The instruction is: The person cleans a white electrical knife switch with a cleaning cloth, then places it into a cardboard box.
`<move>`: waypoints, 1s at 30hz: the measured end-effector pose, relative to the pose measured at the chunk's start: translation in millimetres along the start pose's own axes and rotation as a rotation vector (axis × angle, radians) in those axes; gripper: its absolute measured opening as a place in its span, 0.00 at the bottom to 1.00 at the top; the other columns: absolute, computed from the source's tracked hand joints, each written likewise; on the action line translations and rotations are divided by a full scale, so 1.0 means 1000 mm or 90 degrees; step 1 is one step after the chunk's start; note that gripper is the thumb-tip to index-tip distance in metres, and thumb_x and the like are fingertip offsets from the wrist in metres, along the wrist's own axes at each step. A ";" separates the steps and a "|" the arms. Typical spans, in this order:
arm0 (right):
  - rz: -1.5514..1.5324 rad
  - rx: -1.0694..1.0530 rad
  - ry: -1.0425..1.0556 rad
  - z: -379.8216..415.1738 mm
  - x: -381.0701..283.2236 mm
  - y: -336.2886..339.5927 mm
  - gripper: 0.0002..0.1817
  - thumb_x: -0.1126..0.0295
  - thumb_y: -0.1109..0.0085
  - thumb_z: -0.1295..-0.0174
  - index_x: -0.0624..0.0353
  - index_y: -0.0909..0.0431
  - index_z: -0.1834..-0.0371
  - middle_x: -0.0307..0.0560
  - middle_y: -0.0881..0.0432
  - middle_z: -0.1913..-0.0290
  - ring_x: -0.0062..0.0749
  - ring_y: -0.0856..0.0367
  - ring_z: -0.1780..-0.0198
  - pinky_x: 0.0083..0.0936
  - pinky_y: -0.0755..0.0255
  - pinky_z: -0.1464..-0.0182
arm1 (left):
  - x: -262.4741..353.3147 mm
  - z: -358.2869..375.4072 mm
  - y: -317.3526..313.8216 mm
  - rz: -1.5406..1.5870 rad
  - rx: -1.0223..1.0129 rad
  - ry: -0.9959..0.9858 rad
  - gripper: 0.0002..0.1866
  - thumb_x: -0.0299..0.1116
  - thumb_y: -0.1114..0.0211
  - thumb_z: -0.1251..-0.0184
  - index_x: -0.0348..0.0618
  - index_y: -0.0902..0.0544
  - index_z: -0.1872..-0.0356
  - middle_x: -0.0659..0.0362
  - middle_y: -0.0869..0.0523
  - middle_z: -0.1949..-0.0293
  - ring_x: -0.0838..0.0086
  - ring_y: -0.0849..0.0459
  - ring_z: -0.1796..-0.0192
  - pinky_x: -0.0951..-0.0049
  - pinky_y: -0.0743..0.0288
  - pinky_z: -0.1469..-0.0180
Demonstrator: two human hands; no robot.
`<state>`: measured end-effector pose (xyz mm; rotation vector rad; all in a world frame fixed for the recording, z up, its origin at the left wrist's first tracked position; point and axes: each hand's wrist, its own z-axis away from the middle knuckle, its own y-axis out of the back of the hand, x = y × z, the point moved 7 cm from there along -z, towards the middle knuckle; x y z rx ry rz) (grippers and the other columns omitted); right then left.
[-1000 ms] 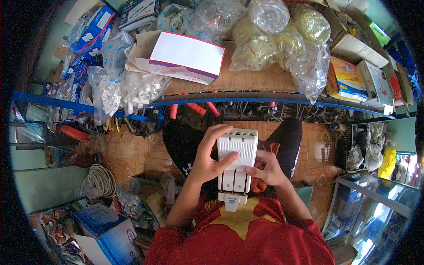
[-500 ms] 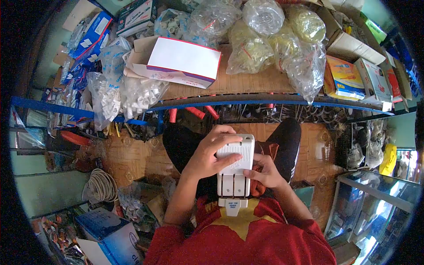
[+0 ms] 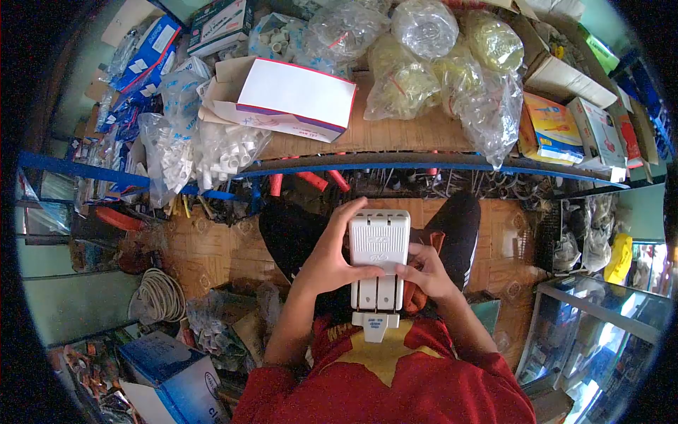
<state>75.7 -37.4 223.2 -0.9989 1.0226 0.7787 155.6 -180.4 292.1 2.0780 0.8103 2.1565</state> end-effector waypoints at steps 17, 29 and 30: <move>-0.310 0.129 -0.108 0.004 0.014 0.010 0.26 0.54 0.48 0.32 0.68 0.29 0.43 0.48 0.24 0.45 0.31 0.28 0.43 0.27 0.37 0.39 | -0.065 0.004 -0.076 1.066 0.073 0.148 0.46 0.63 0.47 0.38 0.36 0.43 0.30 0.42 0.32 0.36 0.47 0.28 0.37 0.50 0.30 0.36; -0.536 0.183 -0.189 0.056 -0.014 0.022 0.25 0.59 0.42 0.37 0.62 0.31 0.42 0.58 0.24 0.43 0.44 0.23 0.45 0.37 0.30 0.40 | -0.035 0.001 -0.088 1.174 -0.065 0.084 0.45 0.61 0.47 0.36 0.39 0.49 0.27 0.44 0.39 0.30 0.45 0.37 0.31 0.43 0.40 0.32; -0.510 0.179 -0.170 0.058 -0.019 0.023 0.26 0.58 0.41 0.38 0.62 0.32 0.41 0.59 0.25 0.43 0.45 0.23 0.45 0.38 0.30 0.40 | -0.036 0.001 -0.091 1.188 -0.069 0.089 0.45 0.61 0.47 0.36 0.40 0.49 0.27 0.44 0.38 0.30 0.45 0.37 0.31 0.43 0.40 0.32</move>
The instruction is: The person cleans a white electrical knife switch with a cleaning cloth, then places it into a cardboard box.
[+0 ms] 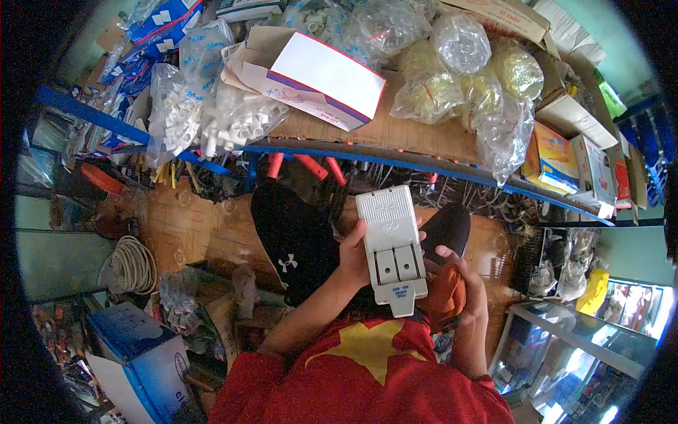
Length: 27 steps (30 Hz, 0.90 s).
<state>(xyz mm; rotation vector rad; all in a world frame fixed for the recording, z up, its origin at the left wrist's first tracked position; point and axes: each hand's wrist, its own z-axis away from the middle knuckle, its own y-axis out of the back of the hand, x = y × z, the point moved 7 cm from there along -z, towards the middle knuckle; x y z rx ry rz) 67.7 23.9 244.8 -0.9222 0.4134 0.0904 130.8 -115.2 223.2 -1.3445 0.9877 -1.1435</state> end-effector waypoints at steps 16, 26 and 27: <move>0.867 -0.208 0.536 -0.040 -0.014 -0.108 0.23 0.68 0.29 0.50 0.57 0.21 0.49 0.48 0.23 0.47 0.41 0.21 0.47 0.33 0.27 0.44 | -0.007 0.024 0.052 -0.151 0.250 -0.006 0.28 0.56 0.57 0.25 0.49 0.34 0.34 0.55 0.26 0.39 0.65 0.24 0.39 0.61 0.29 0.37; 1.064 -0.213 0.820 -0.041 -0.014 -0.130 0.15 0.82 0.37 0.52 0.57 0.23 0.61 0.48 0.22 0.66 0.43 0.20 0.69 0.30 0.26 0.70 | -0.003 0.036 0.053 -0.222 0.300 -0.001 0.24 0.49 0.58 0.23 0.48 0.35 0.35 0.59 0.26 0.41 0.71 0.24 0.42 0.64 0.29 0.39; 1.069 -0.217 0.822 -0.040 -0.014 -0.132 0.13 0.83 0.38 0.51 0.58 0.23 0.61 0.48 0.22 0.66 0.43 0.20 0.69 0.30 0.26 0.71 | 0.000 0.038 0.055 -0.231 0.326 0.005 0.24 0.49 0.59 0.23 0.48 0.36 0.34 0.59 0.27 0.40 0.71 0.24 0.42 0.64 0.29 0.39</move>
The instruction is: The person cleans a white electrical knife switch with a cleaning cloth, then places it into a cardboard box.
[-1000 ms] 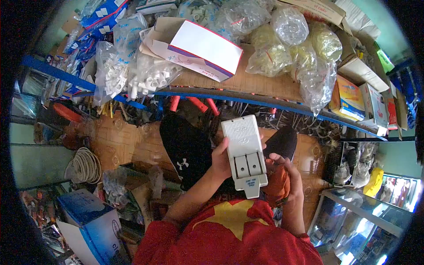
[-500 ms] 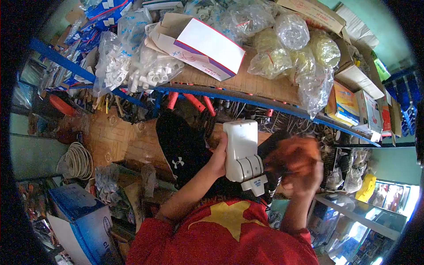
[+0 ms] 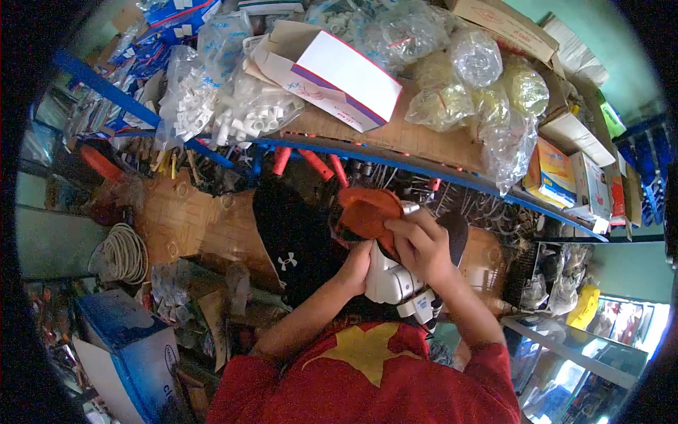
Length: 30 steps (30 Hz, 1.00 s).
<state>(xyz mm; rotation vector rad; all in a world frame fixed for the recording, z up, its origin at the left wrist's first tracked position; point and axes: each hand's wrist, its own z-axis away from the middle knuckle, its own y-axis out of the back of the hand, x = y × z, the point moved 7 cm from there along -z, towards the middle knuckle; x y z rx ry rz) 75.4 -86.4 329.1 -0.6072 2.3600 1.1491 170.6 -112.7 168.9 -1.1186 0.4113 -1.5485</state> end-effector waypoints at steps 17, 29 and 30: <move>0.103 0.081 0.139 0.037 -0.012 0.028 0.15 0.69 0.33 0.51 0.58 0.28 0.65 0.43 0.29 0.75 0.36 0.28 0.79 0.26 0.30 0.76 | 0.053 0.018 -0.061 -0.236 -0.164 -0.179 0.37 0.49 0.46 0.29 0.45 0.47 0.26 0.56 0.34 0.32 0.70 0.32 0.33 0.64 0.39 0.31; -0.605 0.633 -0.443 0.083 0.053 0.119 0.25 0.56 0.45 0.38 0.64 0.29 0.45 0.50 0.20 0.51 0.40 0.21 0.49 0.41 0.26 0.44 | 0.055 0.046 -0.081 -0.363 -0.262 -0.258 0.52 0.67 0.47 0.38 0.32 0.50 0.27 0.47 0.36 0.32 0.67 0.34 0.32 0.65 0.43 0.31; -0.624 0.617 -0.385 0.082 0.045 0.115 0.26 0.56 0.41 0.40 0.65 0.28 0.46 0.51 0.20 0.51 0.40 0.21 0.49 0.40 0.26 0.45 | 0.055 0.045 -0.082 -0.381 -0.263 -0.266 0.52 0.67 0.47 0.38 0.32 0.50 0.28 0.47 0.37 0.31 0.67 0.35 0.32 0.65 0.44 0.31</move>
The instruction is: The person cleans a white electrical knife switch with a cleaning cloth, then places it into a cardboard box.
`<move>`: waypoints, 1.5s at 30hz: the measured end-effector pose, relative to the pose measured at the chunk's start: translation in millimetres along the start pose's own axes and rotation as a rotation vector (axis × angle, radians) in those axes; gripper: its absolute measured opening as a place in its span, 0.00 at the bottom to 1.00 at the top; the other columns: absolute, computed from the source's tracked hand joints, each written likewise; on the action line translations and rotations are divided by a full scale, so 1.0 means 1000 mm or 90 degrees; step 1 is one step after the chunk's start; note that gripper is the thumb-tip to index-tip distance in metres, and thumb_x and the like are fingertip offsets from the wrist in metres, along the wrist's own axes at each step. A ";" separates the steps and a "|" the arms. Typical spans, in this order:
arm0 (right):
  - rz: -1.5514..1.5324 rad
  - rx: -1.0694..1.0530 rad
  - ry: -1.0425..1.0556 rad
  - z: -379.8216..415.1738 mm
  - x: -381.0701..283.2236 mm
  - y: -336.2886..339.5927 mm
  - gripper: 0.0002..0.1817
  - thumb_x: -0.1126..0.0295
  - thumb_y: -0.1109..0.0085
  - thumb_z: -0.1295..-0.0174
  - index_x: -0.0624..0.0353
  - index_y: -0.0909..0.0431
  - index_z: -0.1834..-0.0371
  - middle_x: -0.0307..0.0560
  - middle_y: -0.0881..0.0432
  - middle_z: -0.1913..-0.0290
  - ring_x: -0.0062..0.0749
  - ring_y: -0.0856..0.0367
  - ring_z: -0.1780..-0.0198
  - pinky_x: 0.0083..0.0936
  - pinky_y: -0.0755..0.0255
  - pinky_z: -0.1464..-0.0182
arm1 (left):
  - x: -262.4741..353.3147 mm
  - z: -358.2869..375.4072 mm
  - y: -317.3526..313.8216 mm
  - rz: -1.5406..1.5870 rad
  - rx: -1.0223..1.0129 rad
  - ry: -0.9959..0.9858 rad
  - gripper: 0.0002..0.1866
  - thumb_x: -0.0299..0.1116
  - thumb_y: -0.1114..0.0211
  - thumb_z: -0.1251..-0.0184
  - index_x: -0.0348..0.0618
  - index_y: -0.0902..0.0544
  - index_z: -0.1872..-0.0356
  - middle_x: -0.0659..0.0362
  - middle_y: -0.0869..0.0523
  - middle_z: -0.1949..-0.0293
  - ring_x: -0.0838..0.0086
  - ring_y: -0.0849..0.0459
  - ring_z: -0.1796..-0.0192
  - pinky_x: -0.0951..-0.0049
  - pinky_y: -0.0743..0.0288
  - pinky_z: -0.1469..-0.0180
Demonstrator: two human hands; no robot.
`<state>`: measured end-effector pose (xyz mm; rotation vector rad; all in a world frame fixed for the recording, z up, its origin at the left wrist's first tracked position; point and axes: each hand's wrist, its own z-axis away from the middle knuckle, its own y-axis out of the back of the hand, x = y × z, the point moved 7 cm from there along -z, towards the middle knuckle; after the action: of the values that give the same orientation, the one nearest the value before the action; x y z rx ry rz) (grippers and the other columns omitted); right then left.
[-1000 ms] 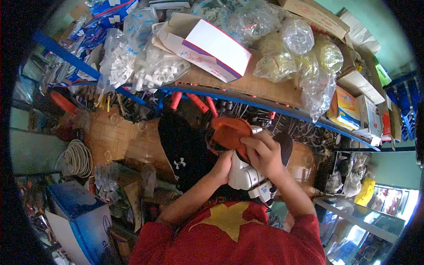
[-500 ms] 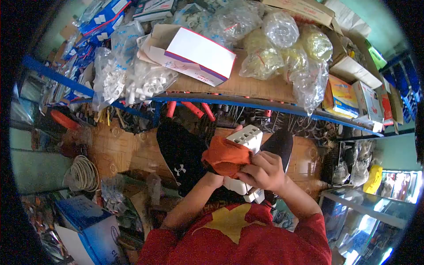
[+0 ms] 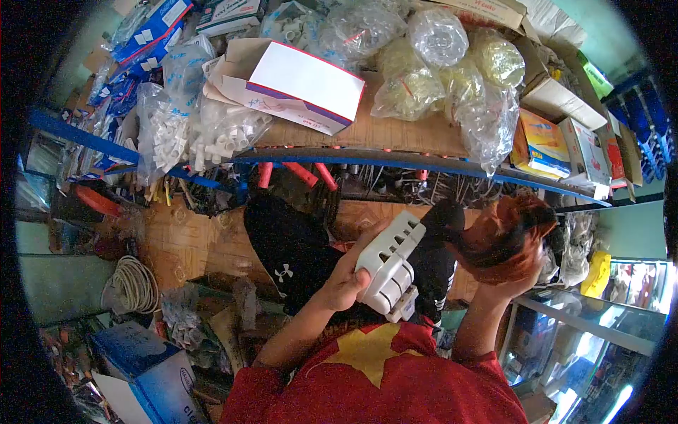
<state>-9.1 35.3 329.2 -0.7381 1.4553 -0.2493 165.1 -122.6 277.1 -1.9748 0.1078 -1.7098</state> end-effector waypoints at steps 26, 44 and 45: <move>0.599 -0.487 0.283 0.021 0.043 -0.093 0.19 0.69 0.42 0.44 0.61 0.24 0.48 0.54 0.21 0.59 0.50 0.24 0.59 0.39 0.31 0.54 | 0.006 0.001 0.005 -0.015 0.008 0.012 0.47 0.64 0.47 0.35 0.32 0.45 0.29 0.53 0.31 0.36 0.71 0.32 0.37 0.68 0.39 0.35; 0.272 -0.268 0.022 0.015 0.092 -0.062 0.21 0.70 0.49 0.31 0.61 0.37 0.37 0.43 0.27 0.46 0.21 0.31 0.47 0.21 0.36 0.44 | -0.005 -0.018 0.001 0.346 0.091 0.107 0.39 0.63 0.61 0.29 0.47 0.48 0.27 0.54 0.36 0.30 0.64 0.32 0.32 0.58 0.36 0.32; 0.157 -0.279 -0.202 0.027 0.112 -0.051 0.26 0.67 0.54 0.28 0.60 0.45 0.30 0.43 0.33 0.39 0.23 0.35 0.41 0.22 0.41 0.38 | -0.003 -0.021 0.004 0.371 0.099 0.085 0.36 0.61 0.65 0.27 0.48 0.47 0.27 0.54 0.38 0.30 0.63 0.34 0.30 0.57 0.39 0.31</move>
<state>45.6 -59.6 267.7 -0.8922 1.2893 0.3745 145.6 -131.5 273.9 -1.5154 0.5255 -1.4071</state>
